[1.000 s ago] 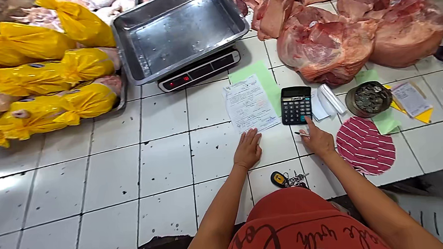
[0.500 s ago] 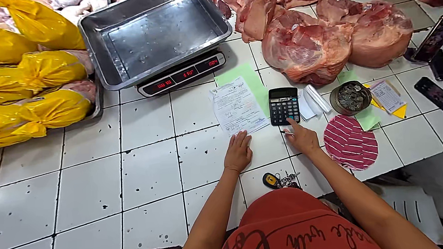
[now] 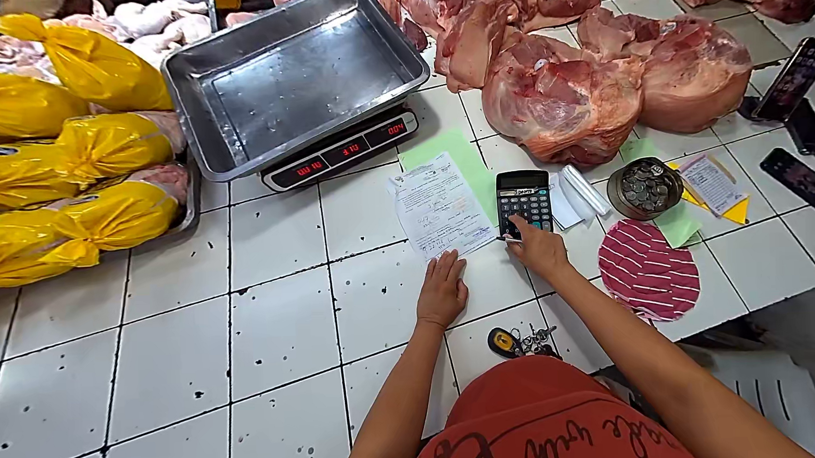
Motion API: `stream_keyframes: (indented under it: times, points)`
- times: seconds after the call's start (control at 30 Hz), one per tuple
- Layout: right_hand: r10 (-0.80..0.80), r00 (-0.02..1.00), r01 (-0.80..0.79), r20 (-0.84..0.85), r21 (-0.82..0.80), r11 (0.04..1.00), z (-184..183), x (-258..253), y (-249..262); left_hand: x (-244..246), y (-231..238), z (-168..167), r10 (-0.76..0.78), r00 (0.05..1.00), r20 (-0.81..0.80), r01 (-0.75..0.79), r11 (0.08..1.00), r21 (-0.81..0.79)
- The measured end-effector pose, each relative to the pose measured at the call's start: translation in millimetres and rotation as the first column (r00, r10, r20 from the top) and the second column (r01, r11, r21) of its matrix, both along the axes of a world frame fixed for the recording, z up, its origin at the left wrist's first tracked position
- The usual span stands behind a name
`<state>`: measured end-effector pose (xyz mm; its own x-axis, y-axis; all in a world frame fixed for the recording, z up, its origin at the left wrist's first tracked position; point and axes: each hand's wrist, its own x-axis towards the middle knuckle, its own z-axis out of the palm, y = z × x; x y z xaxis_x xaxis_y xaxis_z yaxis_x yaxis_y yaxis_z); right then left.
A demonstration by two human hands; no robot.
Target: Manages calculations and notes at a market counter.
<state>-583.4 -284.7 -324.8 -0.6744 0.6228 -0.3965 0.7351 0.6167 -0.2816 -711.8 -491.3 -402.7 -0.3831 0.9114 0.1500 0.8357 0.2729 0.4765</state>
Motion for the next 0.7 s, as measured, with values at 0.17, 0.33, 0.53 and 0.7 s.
stream_keyframes:
  times: [0.17, 0.33, 0.53, 0.7]
  points:
    - [0.032, 0.998, -0.030, 0.048, -0.048, 0.998, 2, 10, -10, 0, 0, -1, -0.001, 1.000, -0.014, 0.001, 1.000, 0.016]
    - [-0.123, 0.990, 0.126, -0.072, 0.043, 0.991, 4, 40, 10, 0, -1, 0, -0.002, 1.000, -0.025, 0.002, 1.000, 0.008]
    - [-0.116, 0.992, 0.116, 0.050, 0.014, 0.993, -6, 67, 14, 1, 0, 2, -0.005, 0.999, -0.043, 0.005, 1.000, 0.019]
    - [-0.124, 0.990, 0.125, -0.066, 0.008, 0.992, -11, 84, -11, 2, -2, 1, 0.031, 0.997, -0.065, -0.028, 0.998, 0.051]
